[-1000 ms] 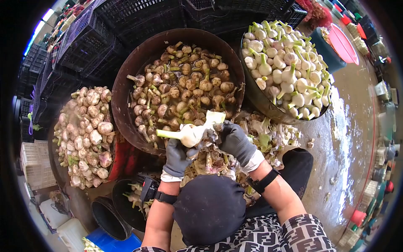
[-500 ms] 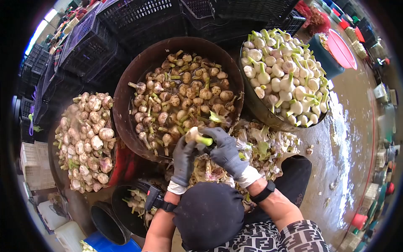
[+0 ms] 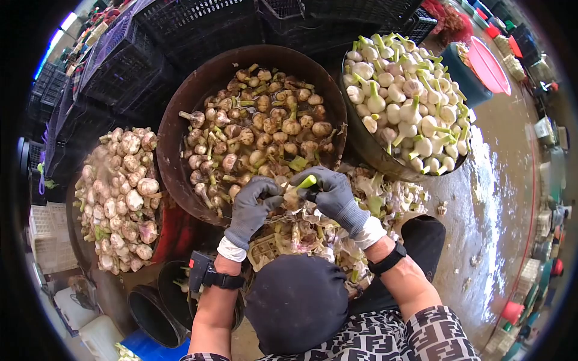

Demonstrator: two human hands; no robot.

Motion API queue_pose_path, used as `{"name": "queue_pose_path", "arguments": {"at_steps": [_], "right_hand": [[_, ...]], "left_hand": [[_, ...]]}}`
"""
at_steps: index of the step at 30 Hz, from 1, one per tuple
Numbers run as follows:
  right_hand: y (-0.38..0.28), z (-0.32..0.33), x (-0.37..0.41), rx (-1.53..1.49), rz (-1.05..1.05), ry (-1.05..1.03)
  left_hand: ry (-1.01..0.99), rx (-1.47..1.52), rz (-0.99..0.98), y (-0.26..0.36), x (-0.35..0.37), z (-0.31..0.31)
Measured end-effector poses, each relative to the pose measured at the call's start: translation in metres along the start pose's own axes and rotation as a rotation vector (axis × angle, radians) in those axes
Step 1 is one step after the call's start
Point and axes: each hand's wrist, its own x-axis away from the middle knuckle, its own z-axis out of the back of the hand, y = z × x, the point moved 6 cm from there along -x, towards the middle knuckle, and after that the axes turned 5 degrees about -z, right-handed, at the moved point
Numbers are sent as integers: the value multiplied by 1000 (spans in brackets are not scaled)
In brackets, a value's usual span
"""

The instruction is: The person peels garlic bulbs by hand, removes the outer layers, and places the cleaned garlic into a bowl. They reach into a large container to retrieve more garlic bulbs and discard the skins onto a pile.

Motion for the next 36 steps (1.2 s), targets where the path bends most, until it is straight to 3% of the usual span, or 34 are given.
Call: {"name": "queue_pose_path", "arguments": {"at_steps": [1,3,9,14,18,23,25,26,28,32,36], "right_hand": [[0,-1,0,-6,-10,-27],[-1,-1,-2,-12,-20,-53],[-6,-3,-1,-26,-14,-87],[4,-4,3,-129,-181,-62],[0,4,-3,43,-54,3],[-1,3,-3,39,-50,-52],[-2,0,-3,29,-50,-79],[-3,-3,-3,21,-50,-106],[-4,-4,-5,31,-12,-127],[-4,-3,-4,-100,14,-134],[-8,-1,-4,-132,-24,-103]], "left_hand": [[0,1,0,3,-2,-3],[281,69,-133,17,-4,4],[102,103,-47,-3,4,-2],[205,-61,-14,1,11,0],[155,122,83,-2,23,-4],[190,-208,-67,-5,23,6],[243,-313,-285,28,8,8],[243,-313,-285,30,6,7],[7,-217,-179,24,2,-6],[1,-208,-160,20,3,-7],[126,-139,-176,19,12,-2]]}}
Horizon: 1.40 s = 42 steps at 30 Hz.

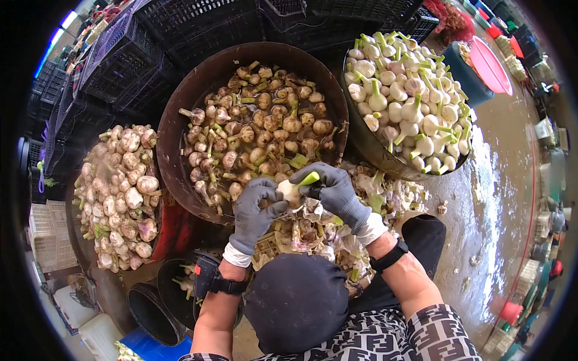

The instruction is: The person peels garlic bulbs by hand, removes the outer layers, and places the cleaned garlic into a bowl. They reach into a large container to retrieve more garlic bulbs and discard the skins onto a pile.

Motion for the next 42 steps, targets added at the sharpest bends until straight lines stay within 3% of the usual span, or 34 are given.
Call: {"name": "queue_pose_path", "arguments": {"at_steps": [4,7,12,16,17,27,33,38,39,42], "right_hand": [[3,1,-1,-70,-50,-12],[0,-1,-1,-7,-30,-18],[5,-4,2,-67,-130,19],[7,0,-1,142,-119,143],[4,1,-2,282,-72,183],[11,5,-8,564,-234,310],[41,18,-11,397,-393,408],[62,38,-10,182,-469,506],[52,34,-9,-86,-495,526],[49,40,-4,-282,-573,528]], "left_hand": [[218,137,-8,10,-6,5],[68,149,5,6,-7,4],[92,100,53,-5,0,3],[192,26,175,-15,9,5],[193,27,175,-16,10,5],[138,-75,105,6,24,-7],[35,-16,82,16,28,-17],[-250,-49,177,-6,46,-36],[-251,-48,178,-8,50,-36],[-275,-115,180,-18,61,-34]]}}
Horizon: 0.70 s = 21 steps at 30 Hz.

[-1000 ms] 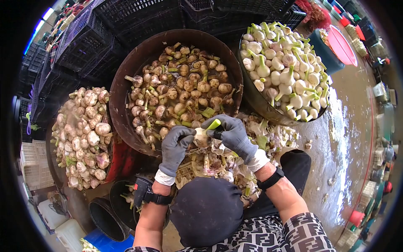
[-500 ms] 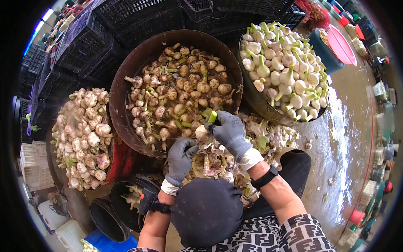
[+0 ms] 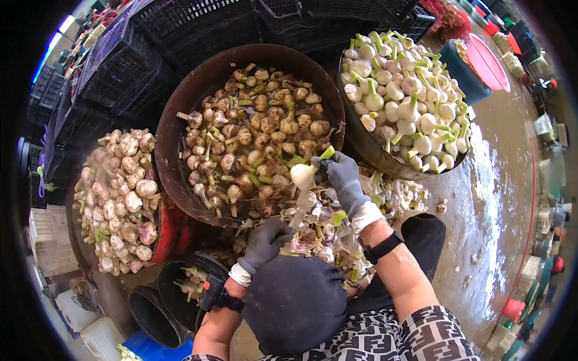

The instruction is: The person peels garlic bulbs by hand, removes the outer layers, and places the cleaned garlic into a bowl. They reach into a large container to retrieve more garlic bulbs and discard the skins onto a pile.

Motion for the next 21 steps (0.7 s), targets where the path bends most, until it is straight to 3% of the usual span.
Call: {"name": "queue_pose_path", "arguments": {"at_steps": [3,5,10,12,14,15,16,18,21], "right_hand": [[4,12,-6,-132,-116,-64],[3,25,-14,-239,-203,-91],[-16,49,-17,-326,-224,-82],[-28,61,-24,-349,-90,-97],[-47,98,-50,-508,3,-235],[-55,115,-56,-516,-4,-241],[-76,128,-56,-611,61,-382],[-113,136,-44,-795,193,-663],[-86,123,-49,-788,154,-544]], "left_hand": [[-31,-110,-10,-30,11,-10],[-304,-232,119,-61,21,-32],[-340,-156,243,-31,20,-18],[-317,-149,297,-21,16,0],[-129,-263,-112,18,0,33],[-80,-320,-69,17,-5,49],[-29,-376,-29,12,-10,68],[-30,-190,406,-29,-21,105],[-232,-562,693,-109,-47,123]]}}
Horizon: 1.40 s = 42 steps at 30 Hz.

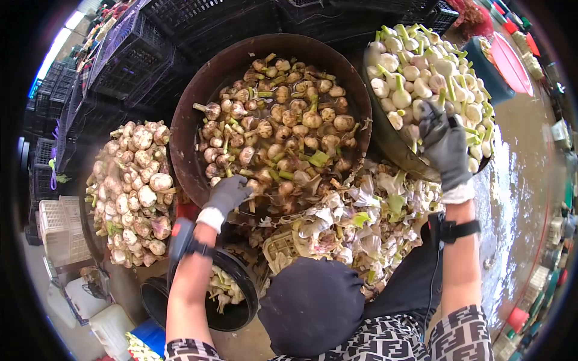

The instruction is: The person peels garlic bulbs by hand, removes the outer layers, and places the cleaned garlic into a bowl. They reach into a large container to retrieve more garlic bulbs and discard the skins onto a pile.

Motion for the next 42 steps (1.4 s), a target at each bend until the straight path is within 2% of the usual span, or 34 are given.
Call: {"name": "queue_pose_path", "arguments": {"at_steps": [1,2,3,4,5,7,9,11,13,15,17,18,19,21,23,25,27,31,34,40,42], "right_hand": [[14,12,-1,71,-26,43],[40,19,3,-59,-143,157],[61,5,6,175,-68,251],[83,-5,15,267,-182,220],[102,-18,20,388,-173,273],[132,-12,27,434,-288,334],[150,-19,36,609,-385,403],[165,-27,43,697,-448,331],[185,-31,46,689,-494,232],[211,-34,48,605,-621,172],[225,-58,50,634,-687,146],[233,-63,50,559,-688,179],[241,-64,48,494,-716,204],[248,-61,40,317,-558,203],[242,-52,33,383,-498,240],[225,-63,36,567,-398,325],[219,-72,39,641,-389,321],[216,-76,44,710,-322,328],[217,-68,45,757,-370,334],[224,-59,38,639,-429,249],[218,-65,40,716,-432,190]], "left_hand": [[-52,-138,63,-11,-21,-9],[-147,-209,174,-17,-38,-20],[-193,-192,147,-21,-50,-30],[-179,-229,88,-25,-68,-49],[-161,-267,27,-30,-88,-70],[-216,-447,38,-50,-118,-108],[-234,-368,-12,-27,-106,-95],[-289,-238,49,-17,-93,-73],[-245,-29,51,-8,-85,-48],[-169,673,45,-1,-68,-42],[-81,1341,-110,32,-30,-25],[-43,1476,-280,51,-12,-17],[-33,1466,-286,57,0,-20],[151,1387,-401,80,28,-21],[365,1127,-593,98,48,-28],[585,800,-677,109,69,-26],[676,655,-703,118,84,-24],[702,672,-654,122,89,-29],[730,641,-624,123,89,-28],[683,818,-556,108,77,-37],[252,1590,-427,99,60,-57]]}}
